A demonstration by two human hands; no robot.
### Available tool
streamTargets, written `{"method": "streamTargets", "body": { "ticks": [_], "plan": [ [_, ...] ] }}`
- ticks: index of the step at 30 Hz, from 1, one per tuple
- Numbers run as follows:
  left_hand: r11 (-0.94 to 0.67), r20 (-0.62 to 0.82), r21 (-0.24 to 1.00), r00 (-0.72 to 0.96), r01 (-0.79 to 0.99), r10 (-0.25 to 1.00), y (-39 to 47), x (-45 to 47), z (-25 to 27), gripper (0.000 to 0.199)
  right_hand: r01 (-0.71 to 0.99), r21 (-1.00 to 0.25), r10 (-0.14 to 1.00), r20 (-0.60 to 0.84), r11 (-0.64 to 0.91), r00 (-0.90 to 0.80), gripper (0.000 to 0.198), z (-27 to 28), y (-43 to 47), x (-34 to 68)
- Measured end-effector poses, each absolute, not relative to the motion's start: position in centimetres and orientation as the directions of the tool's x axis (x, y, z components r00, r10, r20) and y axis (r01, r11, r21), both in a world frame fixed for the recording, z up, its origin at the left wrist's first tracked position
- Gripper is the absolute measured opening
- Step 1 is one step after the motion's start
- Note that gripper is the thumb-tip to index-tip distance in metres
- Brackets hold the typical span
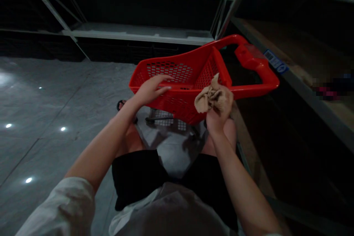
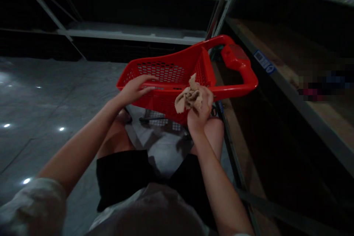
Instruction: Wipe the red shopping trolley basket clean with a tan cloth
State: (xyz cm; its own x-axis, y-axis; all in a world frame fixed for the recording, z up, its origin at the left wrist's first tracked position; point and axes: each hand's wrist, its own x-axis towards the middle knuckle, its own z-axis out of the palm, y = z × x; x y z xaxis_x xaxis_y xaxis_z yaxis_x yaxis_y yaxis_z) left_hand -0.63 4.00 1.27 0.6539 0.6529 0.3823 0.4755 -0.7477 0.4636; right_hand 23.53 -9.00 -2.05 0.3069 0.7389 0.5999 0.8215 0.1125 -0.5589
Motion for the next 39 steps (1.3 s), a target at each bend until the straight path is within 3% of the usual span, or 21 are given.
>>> {"method": "streamTargets", "body": {
  "ticks": [2,4,8,11,15,20,22,25,28,31,34,36,39],
  "plan": [
    [-0.647,0.235,0.402,0.61,0.648,0.757,6.3,-2.7,-0.1,0.043,0.835,-0.544,0.588,0.703,0.081,0.401,0.052,-1.4,-9.2,23.9],
    [-0.531,0.108,0.282,0.524,0.799,0.845,7.4,-3.9,-1.1,0.05,0.848,-0.526,0.542,0.734,0.072,0.409,0.045,-1.8,-8.7,23.3],
    [-0.411,0.067,0.118,0.406,0.904,0.911,6.5,-3.4,-1.8,0.064,0.906,-0.398,0.765,0.625,0.145,0.153,0.039,-6.7,-7.1,20.4],
    [-0.435,0.072,0.114,0.429,0.893,0.9,4.5,-2.5,-1.6,0.066,0.868,-0.461,0.833,0.542,0.185,0.11,0.035,-11.8,-7.2,18.3],
    [-0.531,0.087,0.147,0.523,0.835,0.848,2.1,-1.7,-1.5,0.06,0.795,-0.599,0.806,0.518,0.102,0.287,0.032,-13.9,-8.7,17.6],
    [-0.683,0.021,0.169,0.69,0.711,0.724,0.2,-1.4,-1.3,0.045,0.744,-0.667,0.508,0.632,-0.028,0.585,0.038,-7.7,-8.5,20.2],
    [-0.744,-0.027,0.206,0.763,0.636,0.645,-0.5,-1.2,-1.0,0.047,0.75,-0.647,0.449,0.635,-0.137,0.629,0.044,-5.5,-8.0,21.4],
    [-0.763,-0.067,0.307,0.813,0.569,0.578,-1.7,-0.6,-0.8,0.058,0.734,-0.642,0.482,0.582,-0.221,0.655,0.052,-5.9,-8.3,21.7],
    [-0.74,-0.025,0.46,0.841,0.49,0.541,-3.0,0.5,-1.1,0.053,0.633,-0.75,0.545,0.455,-0.192,0.704,0.05,-10.4,-10.3,19.7],
    [-0.693,0.03,0.57,0.832,0.441,0.554,-3.9,1.9,-1.8,0.051,0.485,-0.854,0.63,0.272,-0.191,0.727,0.041,-15.7,-12.6,17.3],
    [-0.665,0.067,0.602,0.801,0.443,0.595,-4.4,2.9,-2.3,0.049,0.393,-0.897,0.642,0.181,-0.204,0.745,0.036,-17.3,-13.5,16.3],
    [-0.658,0.079,0.611,0.793,0.441,0.605,-4.6,3.4,-2.4,0.05,0.395,-0.902,0.603,0.221,-0.171,0.766,0.037,-15.4,-13.3,16.5],
    [-0.641,0.073,0.623,0.783,0.448,0.617,-4.7,4.0,-2.6,0.05,0.524,-0.847,0.55,0.4,-0.084,0.734,0.038,-10.1,-12.6,16.8]
  ]
}}
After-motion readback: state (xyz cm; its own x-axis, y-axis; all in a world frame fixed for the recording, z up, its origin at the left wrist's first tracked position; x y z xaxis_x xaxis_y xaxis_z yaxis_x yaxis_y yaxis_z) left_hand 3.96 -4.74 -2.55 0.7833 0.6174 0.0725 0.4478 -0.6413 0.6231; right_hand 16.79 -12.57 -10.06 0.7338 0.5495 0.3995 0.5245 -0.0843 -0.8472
